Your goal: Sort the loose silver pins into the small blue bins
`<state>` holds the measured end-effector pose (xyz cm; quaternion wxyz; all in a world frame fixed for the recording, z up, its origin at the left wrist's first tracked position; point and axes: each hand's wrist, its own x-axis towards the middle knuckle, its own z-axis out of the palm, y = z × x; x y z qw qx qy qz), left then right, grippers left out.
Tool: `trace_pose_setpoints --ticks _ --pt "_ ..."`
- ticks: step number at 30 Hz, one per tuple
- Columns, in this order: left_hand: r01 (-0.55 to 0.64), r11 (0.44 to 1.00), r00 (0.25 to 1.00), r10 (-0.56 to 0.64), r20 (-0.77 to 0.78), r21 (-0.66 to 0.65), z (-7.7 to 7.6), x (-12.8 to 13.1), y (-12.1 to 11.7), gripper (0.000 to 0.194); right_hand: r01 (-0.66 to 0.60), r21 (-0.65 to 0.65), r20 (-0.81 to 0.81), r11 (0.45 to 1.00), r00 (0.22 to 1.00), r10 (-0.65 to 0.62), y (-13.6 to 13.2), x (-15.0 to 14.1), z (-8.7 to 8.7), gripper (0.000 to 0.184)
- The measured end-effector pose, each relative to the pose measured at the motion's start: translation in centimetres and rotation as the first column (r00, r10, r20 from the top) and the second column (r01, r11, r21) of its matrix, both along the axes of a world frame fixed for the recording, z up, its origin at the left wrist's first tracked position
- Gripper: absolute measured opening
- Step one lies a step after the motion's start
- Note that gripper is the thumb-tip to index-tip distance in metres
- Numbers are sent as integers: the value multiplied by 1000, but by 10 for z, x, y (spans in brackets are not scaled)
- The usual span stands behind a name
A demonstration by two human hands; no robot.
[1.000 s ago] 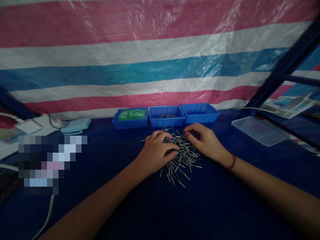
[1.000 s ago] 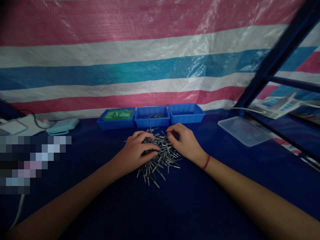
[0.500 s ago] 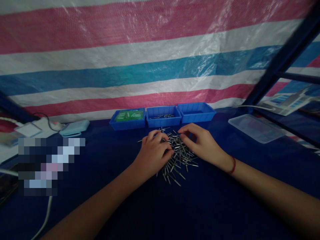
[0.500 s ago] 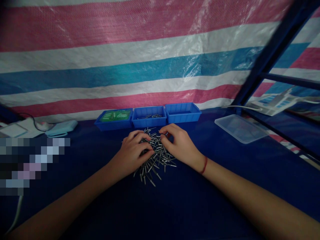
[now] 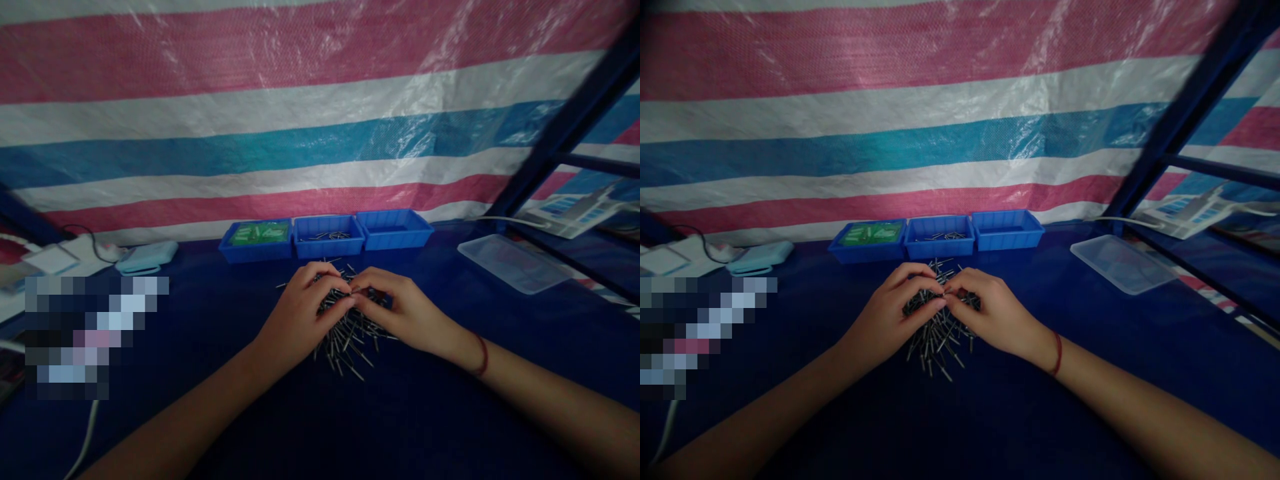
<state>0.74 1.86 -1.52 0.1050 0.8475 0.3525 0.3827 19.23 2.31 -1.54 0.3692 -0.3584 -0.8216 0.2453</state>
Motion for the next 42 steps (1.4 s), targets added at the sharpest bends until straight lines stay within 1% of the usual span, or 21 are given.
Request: trace_pose_setpoints --ticks 3,5,7,8,9,11,13,14,16,23,25,26,28,30,31,33,35,38,42 --pt "-23 999 999 23 23 -33 -1 -2 2 4 28 -15 28 999 999 -28 1 -1 -3 14" --pt "-44 998 999 45 21 -43 -1 -4 4 5 107 1 62 994 992 -106 3 1 -5 15" --pt "-64 997 998 65 15 -51 -1 -5 6 7 192 66 105 979 975 -198 3 3 -3 13" --pt "-70 996 997 71 14 -54 -1 -6 7 7 205 106 131 973 967 -218 3 5 -2 11" --pt "-72 996 997 72 13 -56 -1 -6 8 7 181 146 166 973 965 -204 3 6 0 9" --pt "-67 996 998 67 8 -64 -1 -7 9 9 44 198 276 979 956 -99 2 8 3 10" --pt "-60 996 998 60 0 -73 -2 -7 9 11 -97 211 406 973 914 3 0 8 4 17" --pt "-59 995 998 59 -4 -80 -2 -6 9 12 -139 212 457 967 889 27 0 8 3 20" --pt "-57 994 998 57 -7 -91 -3 -6 9 12 -164 215 509 963 860 32 0 7 0 20" --pt "-44 993 999 44 0 -109 -5 -7 10 13 -184 250 544 951 839 19 3 4 -5 18" --pt "-41 994 999 43 20 -103 -4 -7 9 13 -163 243 497 956 868 21 2 3 -4 17" --pt "-26 995 999 29 31 -97 -4 -7 9 12 -139 228 441 964 897 25 2 3 -4 16" --pt "22 997 999 -18 49 -79 -2 -7 8 15 -81 171 279 982 960 31 0 2 -3 15" --pt "61 997 996 -58 68 -45 -1 -5 7 20 -30 99 114 995 993 19 -2 1 -2 12" --pt "66 998 995 -63 80 -25 -1 -4 6 20 -11 65 52 998 999 8 -3 0 -1 11" --pt "53 999 992 -54 114 10 -1 -2 5 15 9 8 -21 1000 1000 -9 -4 0 -2 10" --pt "38 999 989 -42 145 34 -2 0 5 9 12 -35 -63 999 998 -14 -6 -1 -2 9" --pt "24 999 985 -31 169 44 -2 1 4 7 3 -106 -124 994 992 -16 -7 -2 -2 10" --pt "16 999 984 -23 175 41 0 1 2 4 12 -262 -191 965 980 -64 -7 -5 3 13"
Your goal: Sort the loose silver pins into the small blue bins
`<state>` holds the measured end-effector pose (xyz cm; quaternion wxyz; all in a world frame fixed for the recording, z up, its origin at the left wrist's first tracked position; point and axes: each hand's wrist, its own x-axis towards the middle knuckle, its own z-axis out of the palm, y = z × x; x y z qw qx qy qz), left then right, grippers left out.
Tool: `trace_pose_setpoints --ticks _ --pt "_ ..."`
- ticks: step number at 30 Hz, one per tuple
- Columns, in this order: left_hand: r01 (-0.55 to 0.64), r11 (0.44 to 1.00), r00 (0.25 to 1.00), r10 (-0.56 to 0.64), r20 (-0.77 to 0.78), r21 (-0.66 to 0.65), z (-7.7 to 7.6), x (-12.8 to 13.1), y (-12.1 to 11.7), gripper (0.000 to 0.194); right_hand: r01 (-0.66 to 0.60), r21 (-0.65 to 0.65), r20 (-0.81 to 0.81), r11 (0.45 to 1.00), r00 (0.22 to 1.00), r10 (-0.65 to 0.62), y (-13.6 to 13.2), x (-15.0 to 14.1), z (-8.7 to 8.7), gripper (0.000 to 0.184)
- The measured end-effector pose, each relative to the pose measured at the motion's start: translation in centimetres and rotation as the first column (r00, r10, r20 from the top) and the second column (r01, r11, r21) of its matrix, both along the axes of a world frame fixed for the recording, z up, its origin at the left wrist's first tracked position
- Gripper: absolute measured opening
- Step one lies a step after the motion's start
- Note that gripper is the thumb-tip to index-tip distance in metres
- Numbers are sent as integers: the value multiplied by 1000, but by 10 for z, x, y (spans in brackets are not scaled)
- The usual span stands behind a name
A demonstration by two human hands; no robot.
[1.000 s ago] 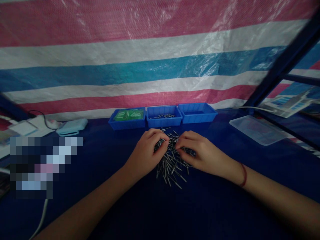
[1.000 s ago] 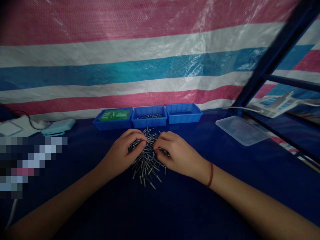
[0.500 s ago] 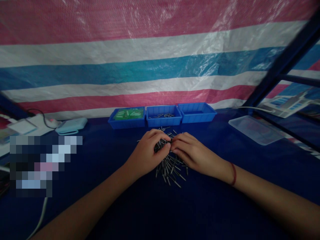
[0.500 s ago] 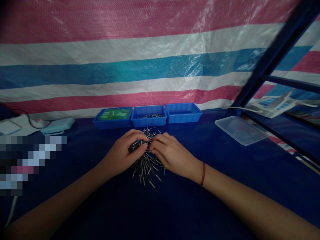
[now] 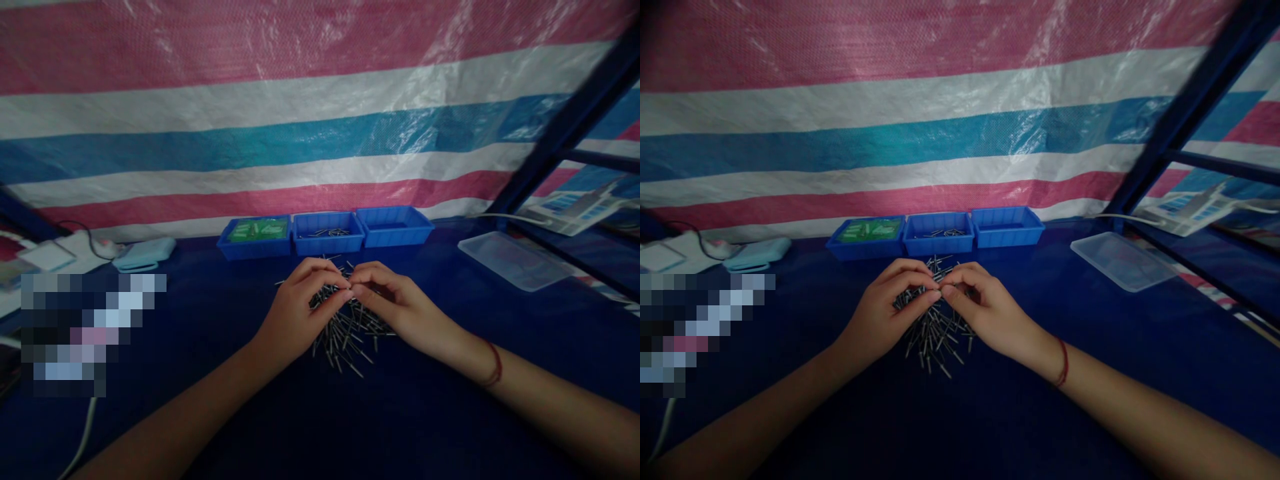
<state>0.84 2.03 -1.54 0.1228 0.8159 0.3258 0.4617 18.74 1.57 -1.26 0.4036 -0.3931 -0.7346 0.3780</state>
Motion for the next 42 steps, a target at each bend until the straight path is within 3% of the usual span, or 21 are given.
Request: trace_pose_setpoints --ticks 4,8,13,23,31,36,38,42 --pt "-1 999 1000 2 -6 36 2 0 -3 5 -63 -152 4 986 998 64 -2 -2 6 19" --pt "-8 998 1000 9 -9 66 3 0 -4 7 -107 -220 -74 970 993 93 -4 -2 6 20" --pt "-13 999 1000 13 -11 46 3 0 -5 7 -134 -205 -129 970 986 109 -7 -3 7 17" --pt "-97 990 994 101 -37 99 1 -1 -2 7 -65 -205 -203 977 979 22 -6 -2 3 16" --pt "-89 994 992 94 -83 62 -3 -3 -1 7 -15 -54 -173 998 985 5 -7 -2 0 12" --pt "-68 996 988 75 -132 56 -5 -5 2 9 34 157 -13 987 999 -32 -8 0 1 11" --pt "-46 998 983 53 -175 44 -6 -5 2 11 3 294 122 956 992 -41 -8 2 4 10" --pt "-44 999 964 48 -260 20 -7 -6 4 15 -104 550 381 829 914 -139 -1 3 12 11"
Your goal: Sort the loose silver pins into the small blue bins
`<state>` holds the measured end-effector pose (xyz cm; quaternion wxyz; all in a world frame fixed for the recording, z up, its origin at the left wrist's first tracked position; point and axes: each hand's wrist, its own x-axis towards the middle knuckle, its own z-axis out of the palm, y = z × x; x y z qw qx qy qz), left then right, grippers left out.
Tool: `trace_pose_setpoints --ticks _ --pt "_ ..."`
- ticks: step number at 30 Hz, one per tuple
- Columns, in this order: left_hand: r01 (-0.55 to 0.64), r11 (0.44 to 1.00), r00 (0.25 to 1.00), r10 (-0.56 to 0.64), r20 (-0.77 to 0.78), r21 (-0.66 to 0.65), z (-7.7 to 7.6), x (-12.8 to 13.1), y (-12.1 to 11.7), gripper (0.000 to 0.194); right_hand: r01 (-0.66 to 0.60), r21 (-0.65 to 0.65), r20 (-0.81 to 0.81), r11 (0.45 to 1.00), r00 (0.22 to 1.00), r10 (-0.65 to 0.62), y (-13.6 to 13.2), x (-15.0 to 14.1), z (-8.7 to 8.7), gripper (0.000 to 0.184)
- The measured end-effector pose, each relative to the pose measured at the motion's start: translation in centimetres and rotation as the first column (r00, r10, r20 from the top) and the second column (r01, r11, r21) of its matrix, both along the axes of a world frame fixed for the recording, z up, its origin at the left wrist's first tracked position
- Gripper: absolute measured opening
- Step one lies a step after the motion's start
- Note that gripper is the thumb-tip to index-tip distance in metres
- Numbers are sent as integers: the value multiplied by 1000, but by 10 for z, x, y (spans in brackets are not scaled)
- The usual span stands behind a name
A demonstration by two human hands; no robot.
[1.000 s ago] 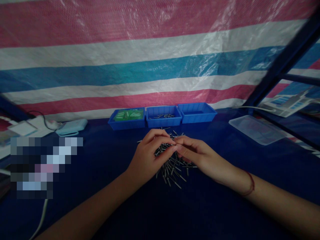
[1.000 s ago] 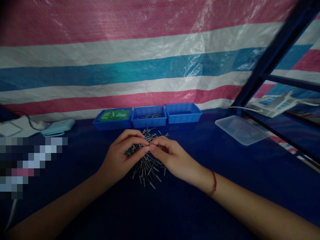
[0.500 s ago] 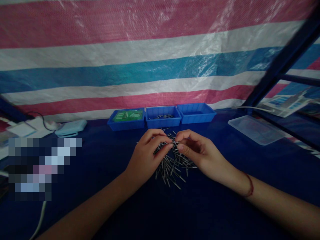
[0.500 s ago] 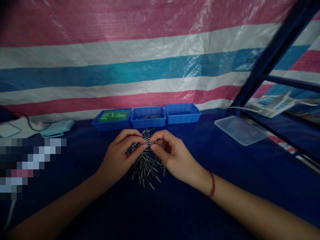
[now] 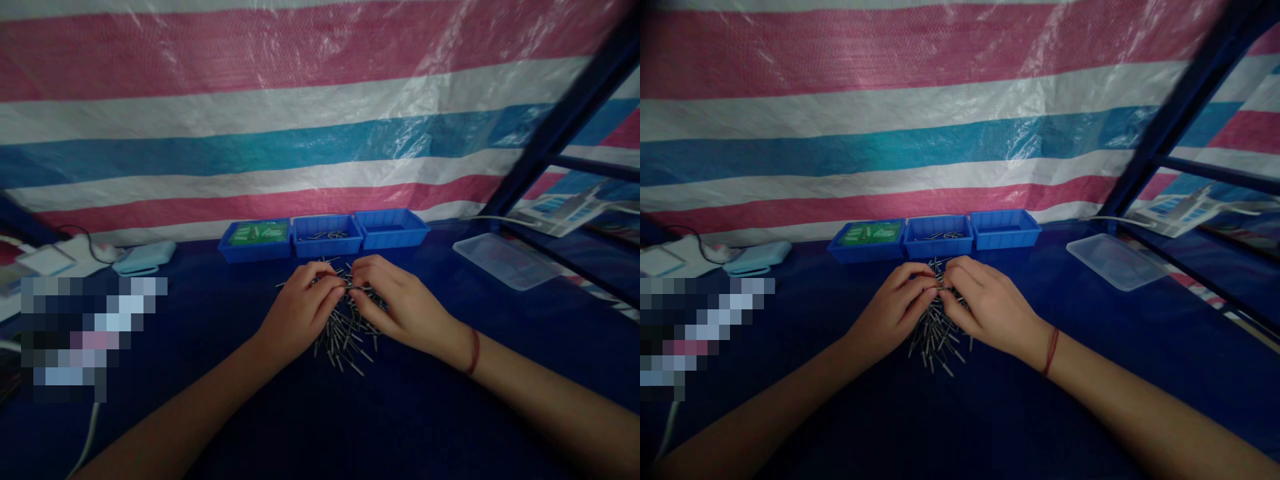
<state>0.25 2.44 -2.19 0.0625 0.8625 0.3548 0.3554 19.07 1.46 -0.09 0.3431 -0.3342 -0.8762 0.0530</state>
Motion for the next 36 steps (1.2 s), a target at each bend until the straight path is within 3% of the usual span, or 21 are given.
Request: trace_pose_setpoints --ticks 3,7,13,17,22,26,30,36 --pt "-94 996 995 94 -24 -8 -1 -3 4 21 109 102 46 989 992 -114 18 -4 7 16" --pt "-172 985 985 172 -20 15 -4 -10 12 24 261 118 -54 958 965 -256 61 -21 14 19" --pt "-191 978 971 201 -129 84 -11 -19 17 20 286 83 -90 955 956 -279 112 -51 9 16" --pt "-203 976 967 213 -139 84 -12 -20 19 17 266 81 -99 961 961 -257 101 -41 3 14" --pt "-139 989 976 145 -163 49 -11 -17 19 15 198 46 -64 979 979 -195 69 0 -11 9" --pt "-54 998 974 58 -218 24 -9 -14 17 16 254 -37 -111 966 960 -257 59 24 -31 9" --pt "-23 999 963 31 -267 30 -9 -10 15 17 312 -119 -181 943 926 -330 60 28 -39 9" --pt "-72 997 954 65 -293 -13 -13 -3 17 13 243 -103 -189 965 947 -258 54 22 -34 12"
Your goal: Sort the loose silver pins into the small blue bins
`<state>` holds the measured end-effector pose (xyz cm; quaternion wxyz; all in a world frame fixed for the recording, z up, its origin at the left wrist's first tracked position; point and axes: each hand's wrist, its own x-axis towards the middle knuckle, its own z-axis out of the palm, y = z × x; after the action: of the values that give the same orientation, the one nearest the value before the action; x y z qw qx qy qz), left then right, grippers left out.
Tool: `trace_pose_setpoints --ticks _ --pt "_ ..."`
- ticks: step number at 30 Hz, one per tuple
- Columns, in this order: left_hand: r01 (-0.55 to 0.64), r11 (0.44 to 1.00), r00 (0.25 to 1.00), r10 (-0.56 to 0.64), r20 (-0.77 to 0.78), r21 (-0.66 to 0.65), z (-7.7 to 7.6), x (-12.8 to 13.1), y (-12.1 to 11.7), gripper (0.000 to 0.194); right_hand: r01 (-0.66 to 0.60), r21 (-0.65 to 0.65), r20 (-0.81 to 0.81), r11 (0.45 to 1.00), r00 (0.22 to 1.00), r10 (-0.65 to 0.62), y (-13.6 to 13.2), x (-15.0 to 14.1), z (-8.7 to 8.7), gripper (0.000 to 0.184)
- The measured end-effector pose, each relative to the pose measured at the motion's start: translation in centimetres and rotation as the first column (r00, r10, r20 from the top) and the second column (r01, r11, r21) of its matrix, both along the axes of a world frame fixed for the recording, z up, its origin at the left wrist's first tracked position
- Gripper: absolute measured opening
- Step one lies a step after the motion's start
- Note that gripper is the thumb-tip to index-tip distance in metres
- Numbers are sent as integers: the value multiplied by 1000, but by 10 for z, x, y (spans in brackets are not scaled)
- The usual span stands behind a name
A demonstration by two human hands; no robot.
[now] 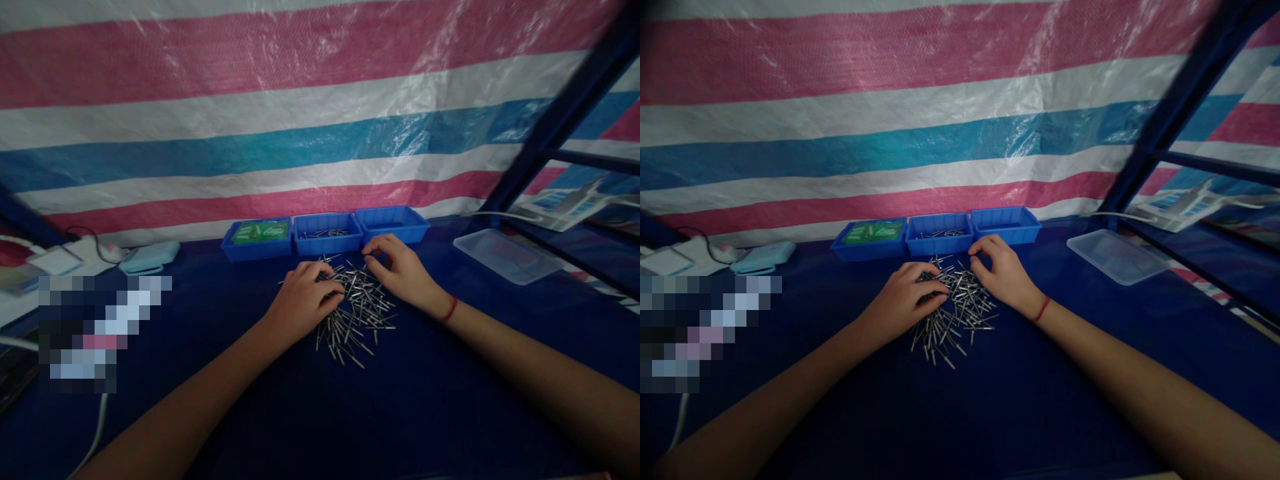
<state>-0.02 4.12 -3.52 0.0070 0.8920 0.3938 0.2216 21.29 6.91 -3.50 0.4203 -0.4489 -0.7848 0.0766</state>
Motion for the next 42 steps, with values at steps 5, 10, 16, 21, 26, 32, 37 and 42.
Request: trace_pose_setpoints --ticks 5,10,16,21,26,32,37,42 --pt "-54 996 998 51 -48 -67 5 4 -1 11 -15 -9 -48 1000 999 14 -8 -3 5 11" --pt "-89 992 994 83 -70 -91 11 11 -10 8 -58 -24 -64 998 996 57 -16 -8 8 10" --pt "-52 999 999 52 15 -11 9 13 -15 11 -95 -51 -54 994 994 92 -24 -13 11 11" --pt "95 993 934 -62 351 -76 12 10 -14 12 -309 -198 -25 930 950 310 -32 -14 18 17" --pt "161 952 811 23 584 -260 15 11 -14 14 -440 -305 -182 844 897 402 -36 -15 23 16" --pt "175 940 749 65 659 -292 15 13 -15 15 -407 -279 -322 870 893 315 -40 -18 27 15" --pt "175 944 745 58 665 -279 17 13 -19 10 -362 -251 -329 898 904 273 -47 -22 31 16" --pt "198 929 753 61 655 -313 16 11 -19 9 -347 -251 -308 904 914 265 -49 -23 29 17"
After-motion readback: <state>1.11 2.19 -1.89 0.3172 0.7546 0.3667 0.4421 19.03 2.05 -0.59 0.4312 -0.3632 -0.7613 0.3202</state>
